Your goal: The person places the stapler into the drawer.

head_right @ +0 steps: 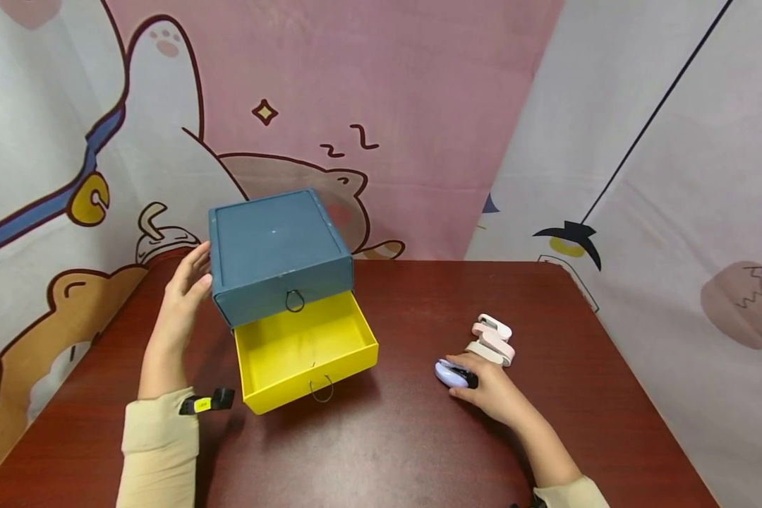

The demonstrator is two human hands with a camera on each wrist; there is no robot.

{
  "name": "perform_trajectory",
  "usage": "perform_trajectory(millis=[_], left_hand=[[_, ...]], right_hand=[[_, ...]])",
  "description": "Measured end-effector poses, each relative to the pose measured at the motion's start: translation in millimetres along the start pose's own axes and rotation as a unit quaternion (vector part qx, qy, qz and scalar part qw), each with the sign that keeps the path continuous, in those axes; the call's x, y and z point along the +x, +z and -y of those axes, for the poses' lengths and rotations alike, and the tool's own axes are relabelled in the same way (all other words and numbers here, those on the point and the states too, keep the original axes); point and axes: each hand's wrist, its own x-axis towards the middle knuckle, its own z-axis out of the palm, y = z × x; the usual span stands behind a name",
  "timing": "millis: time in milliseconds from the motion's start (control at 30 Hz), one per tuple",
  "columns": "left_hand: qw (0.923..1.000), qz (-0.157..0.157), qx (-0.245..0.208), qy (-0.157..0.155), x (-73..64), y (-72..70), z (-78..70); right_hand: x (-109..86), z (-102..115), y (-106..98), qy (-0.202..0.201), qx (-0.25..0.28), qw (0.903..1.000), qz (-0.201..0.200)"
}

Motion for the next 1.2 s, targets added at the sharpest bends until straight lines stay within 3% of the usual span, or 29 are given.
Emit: perform_trajectory(millis=[400,833,1200], left_hand=[[1.0000,0.002,0.000,-0.003,-1.6,-0.1,-0.7],[1.0000,0.004,-0.007,-0.001,-1.9,0.1,-0.1],[1.0000,0.001,-0.002,-0.001,-0.9,0.4,-1.2]], right_hand=[[2.0,12,0,-0.029,0.008,0.9987,-0.041],[19.2,56,-10,-0.062,0.027,0.9914,-0.112],[47.4,93,-16,-0.065,0.051,0.9896,-0.118]])
